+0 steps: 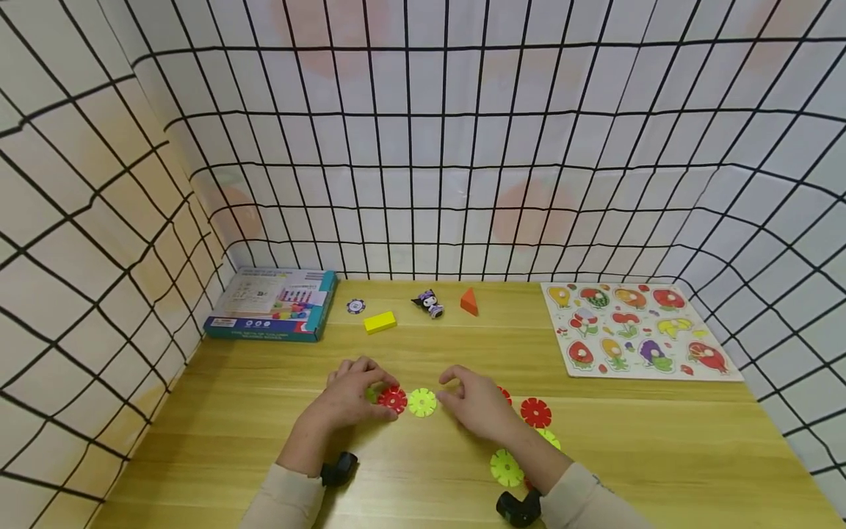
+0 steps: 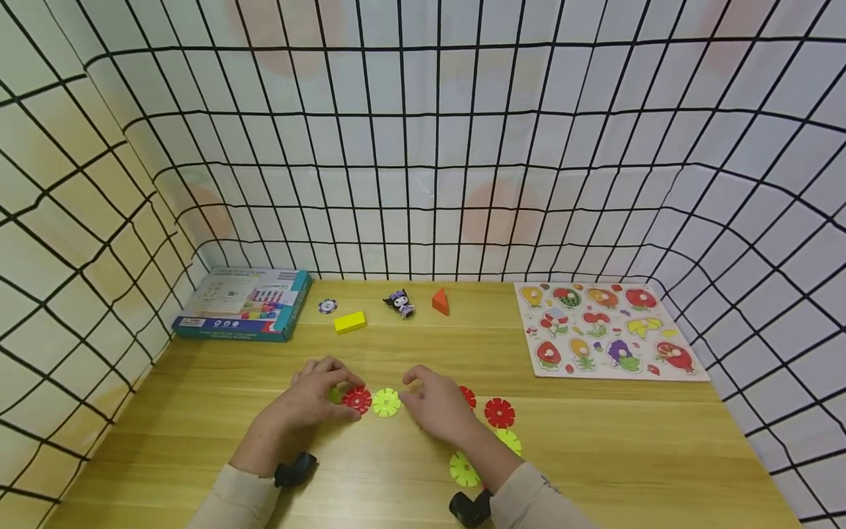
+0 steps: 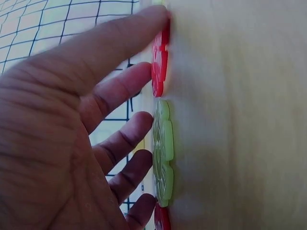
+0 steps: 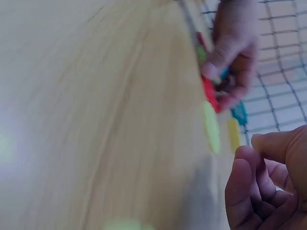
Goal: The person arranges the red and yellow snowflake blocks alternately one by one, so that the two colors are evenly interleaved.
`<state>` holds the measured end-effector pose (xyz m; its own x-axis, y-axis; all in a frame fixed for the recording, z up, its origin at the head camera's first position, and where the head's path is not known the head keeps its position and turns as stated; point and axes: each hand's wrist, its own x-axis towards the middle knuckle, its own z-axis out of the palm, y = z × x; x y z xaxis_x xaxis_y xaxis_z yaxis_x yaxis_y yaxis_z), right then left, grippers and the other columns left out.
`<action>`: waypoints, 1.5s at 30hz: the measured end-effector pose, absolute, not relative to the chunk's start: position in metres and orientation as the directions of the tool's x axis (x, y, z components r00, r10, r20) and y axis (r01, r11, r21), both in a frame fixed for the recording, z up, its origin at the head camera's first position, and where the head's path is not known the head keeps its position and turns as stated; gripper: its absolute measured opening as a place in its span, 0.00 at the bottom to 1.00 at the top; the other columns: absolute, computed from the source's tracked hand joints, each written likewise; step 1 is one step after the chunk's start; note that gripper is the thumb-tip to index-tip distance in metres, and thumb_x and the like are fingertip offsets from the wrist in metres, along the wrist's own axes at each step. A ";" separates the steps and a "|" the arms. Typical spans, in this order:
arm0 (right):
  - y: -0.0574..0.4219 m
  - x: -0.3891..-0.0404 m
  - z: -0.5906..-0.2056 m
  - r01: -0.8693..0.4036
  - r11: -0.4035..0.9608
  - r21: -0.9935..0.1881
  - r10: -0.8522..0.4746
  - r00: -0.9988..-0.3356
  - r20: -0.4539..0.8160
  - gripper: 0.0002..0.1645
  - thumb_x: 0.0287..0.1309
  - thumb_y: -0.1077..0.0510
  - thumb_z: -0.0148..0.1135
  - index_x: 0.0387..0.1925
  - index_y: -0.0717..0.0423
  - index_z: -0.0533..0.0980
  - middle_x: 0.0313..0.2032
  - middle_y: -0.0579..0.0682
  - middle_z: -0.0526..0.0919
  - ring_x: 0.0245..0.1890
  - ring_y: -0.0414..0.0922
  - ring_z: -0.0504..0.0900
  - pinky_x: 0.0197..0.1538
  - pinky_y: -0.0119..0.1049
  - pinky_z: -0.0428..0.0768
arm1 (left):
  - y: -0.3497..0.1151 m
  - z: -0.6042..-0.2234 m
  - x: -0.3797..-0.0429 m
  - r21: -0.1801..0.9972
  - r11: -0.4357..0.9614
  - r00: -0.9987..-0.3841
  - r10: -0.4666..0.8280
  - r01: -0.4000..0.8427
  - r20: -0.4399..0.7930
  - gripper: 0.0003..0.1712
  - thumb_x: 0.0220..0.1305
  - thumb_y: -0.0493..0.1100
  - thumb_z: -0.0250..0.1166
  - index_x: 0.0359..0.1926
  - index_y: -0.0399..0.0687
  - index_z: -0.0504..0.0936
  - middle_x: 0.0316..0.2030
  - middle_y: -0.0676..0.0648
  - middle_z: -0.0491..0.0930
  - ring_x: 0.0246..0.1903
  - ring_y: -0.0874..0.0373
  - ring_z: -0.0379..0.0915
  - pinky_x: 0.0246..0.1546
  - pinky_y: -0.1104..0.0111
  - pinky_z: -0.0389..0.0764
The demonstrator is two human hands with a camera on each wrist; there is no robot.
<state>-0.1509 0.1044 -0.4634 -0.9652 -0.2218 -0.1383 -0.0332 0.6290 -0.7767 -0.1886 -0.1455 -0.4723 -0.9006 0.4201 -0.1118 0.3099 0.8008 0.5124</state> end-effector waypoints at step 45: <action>0.167 -0.156 -0.462 0.093 0.478 -0.874 -0.158 -0.969 -0.190 0.12 0.55 0.56 0.64 0.41 0.48 0.73 0.26 0.53 0.76 0.20 0.49 0.80 0.25 0.40 0.78 | -0.107 -0.477 -0.194 0.548 0.719 -0.837 0.544 0.428 -0.059 0.25 0.39 0.62 0.73 0.43 0.70 0.81 0.42 0.61 0.66 0.45 0.58 0.55 0.46 0.56 0.55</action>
